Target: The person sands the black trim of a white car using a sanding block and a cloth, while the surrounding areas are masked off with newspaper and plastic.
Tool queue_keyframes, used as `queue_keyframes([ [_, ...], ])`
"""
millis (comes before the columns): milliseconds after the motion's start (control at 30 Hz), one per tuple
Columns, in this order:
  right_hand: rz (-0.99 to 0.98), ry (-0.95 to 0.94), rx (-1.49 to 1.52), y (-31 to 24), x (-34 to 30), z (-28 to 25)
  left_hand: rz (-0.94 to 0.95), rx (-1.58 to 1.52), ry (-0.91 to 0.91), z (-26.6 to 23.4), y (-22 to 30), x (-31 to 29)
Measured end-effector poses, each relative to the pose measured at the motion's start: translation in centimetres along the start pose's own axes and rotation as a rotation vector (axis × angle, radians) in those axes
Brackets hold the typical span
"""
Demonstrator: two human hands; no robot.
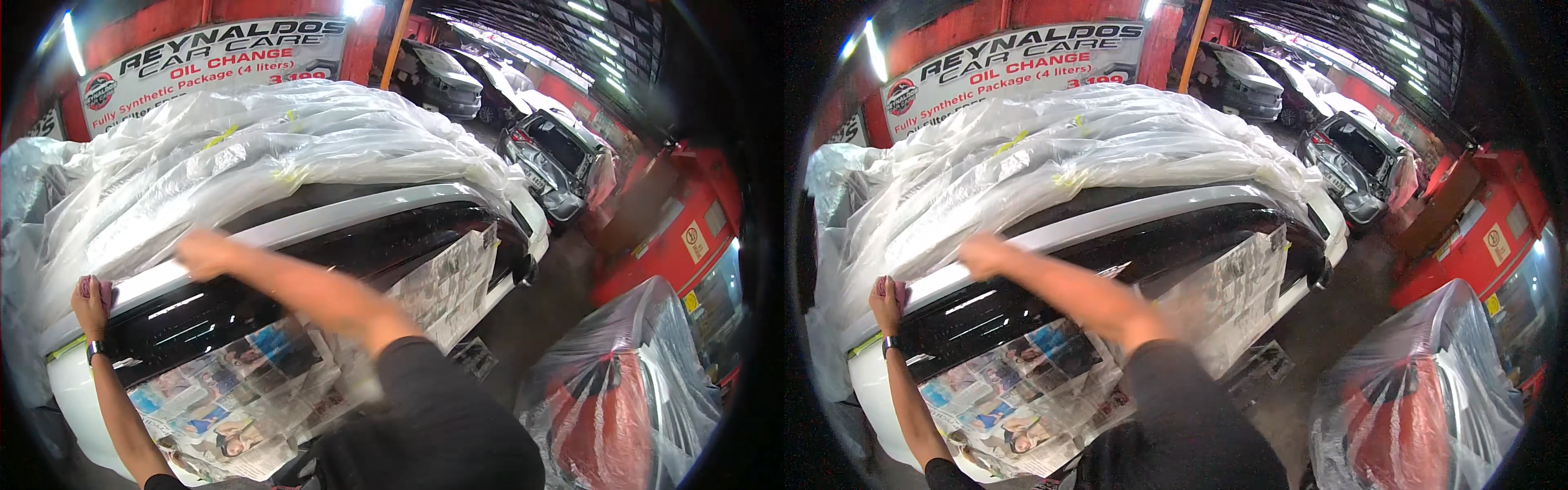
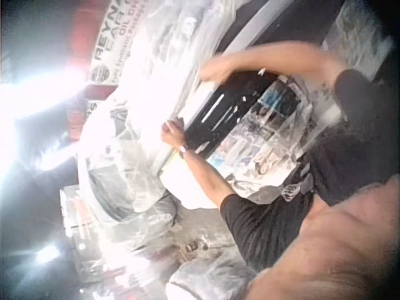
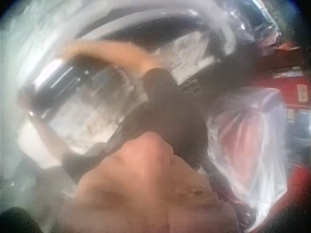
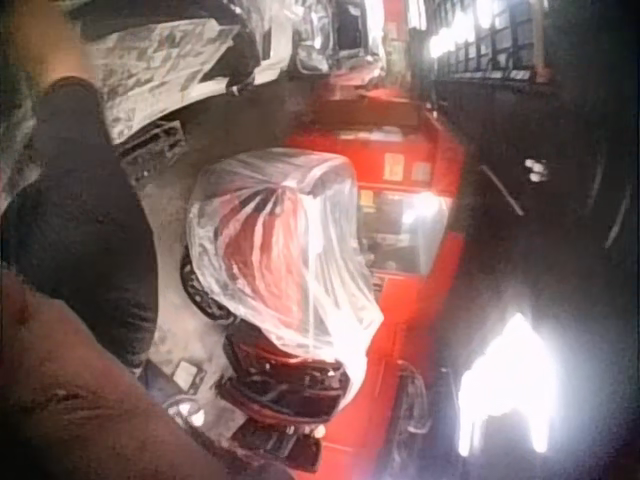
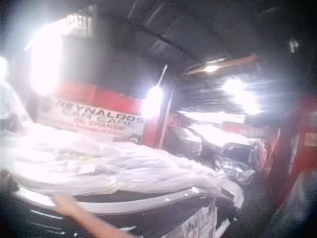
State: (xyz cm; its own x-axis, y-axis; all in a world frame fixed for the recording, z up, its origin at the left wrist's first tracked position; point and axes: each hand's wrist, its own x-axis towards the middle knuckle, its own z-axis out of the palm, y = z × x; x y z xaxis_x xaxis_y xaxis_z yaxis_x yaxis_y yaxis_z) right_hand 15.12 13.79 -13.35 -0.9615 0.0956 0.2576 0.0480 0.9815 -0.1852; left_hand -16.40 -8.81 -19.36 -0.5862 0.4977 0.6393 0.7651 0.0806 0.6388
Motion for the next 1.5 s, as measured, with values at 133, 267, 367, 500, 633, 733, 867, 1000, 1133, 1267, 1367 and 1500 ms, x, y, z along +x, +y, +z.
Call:
queue_keyframes([
  [133,0.105,0.090,0.106,-7.8,8.3,3.1,0.020,-0.002,0.039,0.3,0.8,0.0],
  [267,0.014,-0.146,-0.011,-0.5,2.2,-1.1,0.092,0.027,0.051,-0.2,1.5,-0.3],
  [367,0.215,-0.113,0.072,6.4,-9.3,-6.8,0.156,0.166,0.052,-1.1,0.9,-1.0],
  [500,0.414,-0.119,0.058,14.9,-19.9,-12.8,0.112,0.141,0.094,-0.7,-0.8,0.1],
  [633,0.328,-0.113,0.098,12.3,-15.7,-11.2,0.036,0.113,0.043,-0.8,0.5,-0.5],
  [733,0.164,-0.177,0.106,3.9,-4.1,-5.8,0.085,0.206,0.039,-1.1,-0.3,-1.4],
  [867,0.040,-0.050,0.063,-3.9,8.9,1.1,0.202,0.197,0.060,0.9,0.3,1.4],
  [1000,0.036,-0.024,0.069,-1.2,7.2,1.6,0.071,-0.027,0.026,0.4,-0.9,1.6],
  [1133,0.158,-0.063,0.077,8.3,-8.5,-4.9,-0.062,-0.085,0.022,-0.4,-1.9,-0.5],
  [1267,0.484,-0.053,0.020,14.7,-23.3,-13.5,-0.001,0.023,0.065,0.0,0.5,-0.2],
  [1367,0.358,-0.048,0.042,13.3,-21.4,-12.8,0.014,0.074,0.055,-0.3,0.9,-0.5],
  [1500,0.098,-0.073,0.042,3.7,-6.3,-3.9,0.021,0.050,0.041,-0.3,0.9,-1.1],
])
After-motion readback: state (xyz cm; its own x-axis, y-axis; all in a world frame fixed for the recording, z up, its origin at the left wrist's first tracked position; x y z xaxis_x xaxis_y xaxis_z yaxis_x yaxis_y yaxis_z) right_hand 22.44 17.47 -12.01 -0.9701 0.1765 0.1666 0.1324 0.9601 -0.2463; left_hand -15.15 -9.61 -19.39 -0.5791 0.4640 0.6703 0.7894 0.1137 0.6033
